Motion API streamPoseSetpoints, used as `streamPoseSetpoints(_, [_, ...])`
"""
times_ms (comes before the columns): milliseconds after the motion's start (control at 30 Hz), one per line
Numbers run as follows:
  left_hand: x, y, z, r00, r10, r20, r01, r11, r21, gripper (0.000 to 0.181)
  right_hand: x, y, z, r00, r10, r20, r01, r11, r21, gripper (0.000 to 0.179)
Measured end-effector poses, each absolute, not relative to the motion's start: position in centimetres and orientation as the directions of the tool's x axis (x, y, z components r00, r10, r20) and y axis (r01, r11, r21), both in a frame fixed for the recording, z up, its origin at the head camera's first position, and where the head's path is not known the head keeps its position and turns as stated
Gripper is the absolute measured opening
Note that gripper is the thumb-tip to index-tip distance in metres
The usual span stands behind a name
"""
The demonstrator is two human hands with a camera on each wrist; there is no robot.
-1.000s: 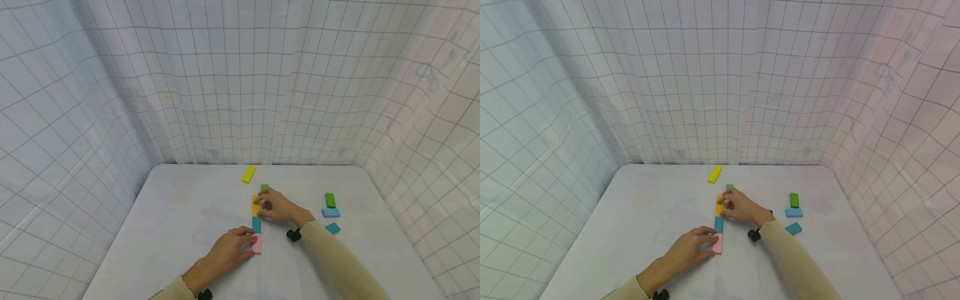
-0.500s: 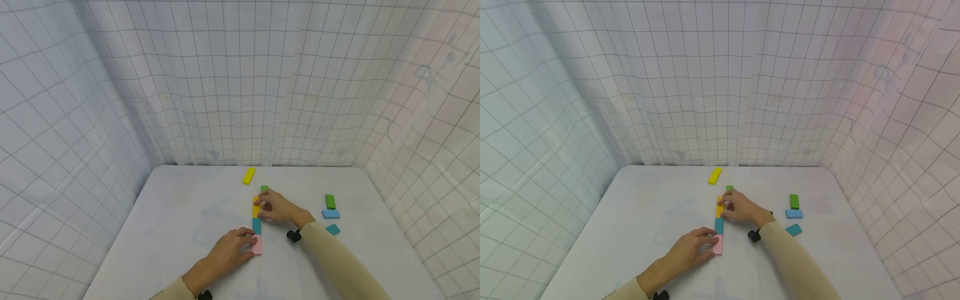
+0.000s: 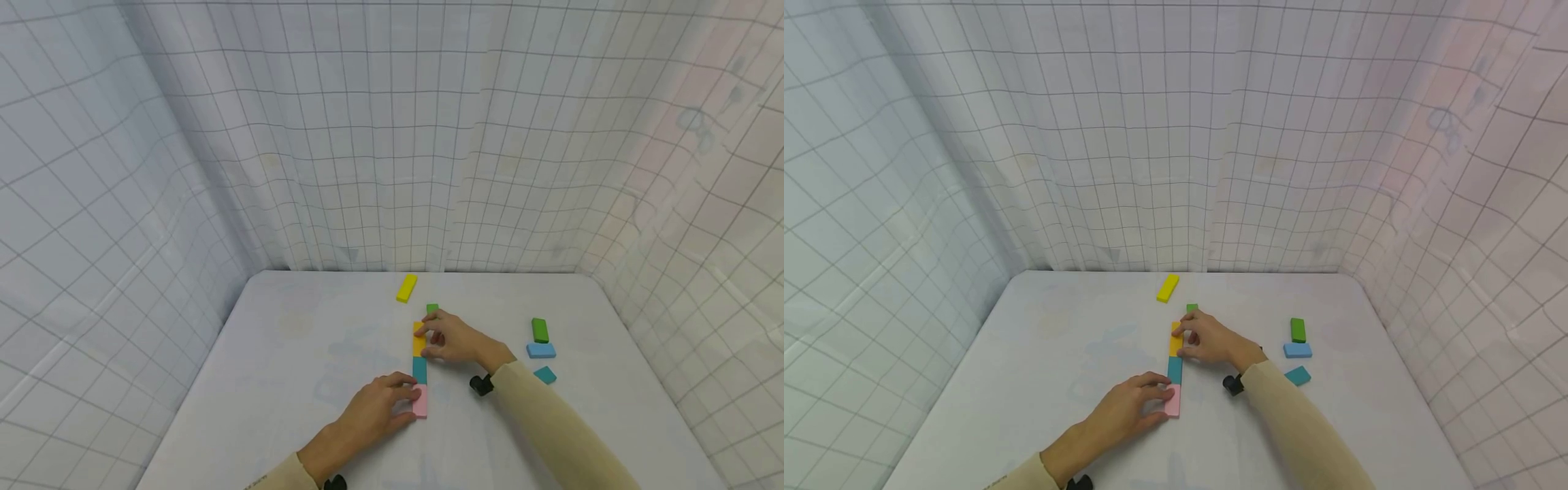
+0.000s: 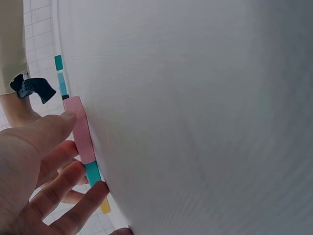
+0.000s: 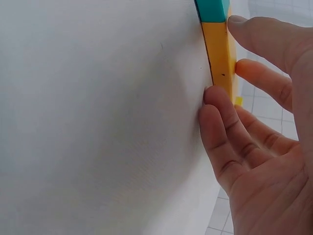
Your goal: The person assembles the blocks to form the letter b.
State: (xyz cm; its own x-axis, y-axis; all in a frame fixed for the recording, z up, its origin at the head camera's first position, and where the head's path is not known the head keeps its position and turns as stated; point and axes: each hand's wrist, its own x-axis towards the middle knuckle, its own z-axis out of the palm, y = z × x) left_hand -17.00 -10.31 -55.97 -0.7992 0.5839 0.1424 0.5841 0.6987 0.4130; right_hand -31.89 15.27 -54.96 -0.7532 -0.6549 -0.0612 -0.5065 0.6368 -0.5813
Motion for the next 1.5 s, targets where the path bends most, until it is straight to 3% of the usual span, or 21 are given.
streamPoseSetpoints(533, [-16.6,-10.3,-55.8,-0.795,0.584,0.165,0.593,0.693,0.41,0.034,-32.6,15.1,-54.5,-0.736,-0.677,0.01,-0.568,0.61,-0.553,0.04])
streamPoseSetpoints(800, [-16.4,-10.3,-55.6,-0.804,0.575,0.151,0.58,0.7,0.416,0.037,-33.6,14.5,-54.3,-0.778,-0.623,0.082,-0.567,0.641,-0.517,0.038])
streamPoseSetpoints(1200, [-16.5,-10.3,-55.5,-0.816,0.569,0.102,0.554,0.717,0.422,0.039,-35.4,13.2,-54.6,-0.834,-0.539,0.117,-0.524,0.708,-0.474,0.052])
streamPoseSetpoints(1500, [-16.3,-10.3,-55.3,-0.819,0.565,0.095,0.547,0.723,0.422,0.04,-36.6,12.1,-54.9,-0.849,-0.525,0.052,-0.454,0.677,-0.578,0.052])
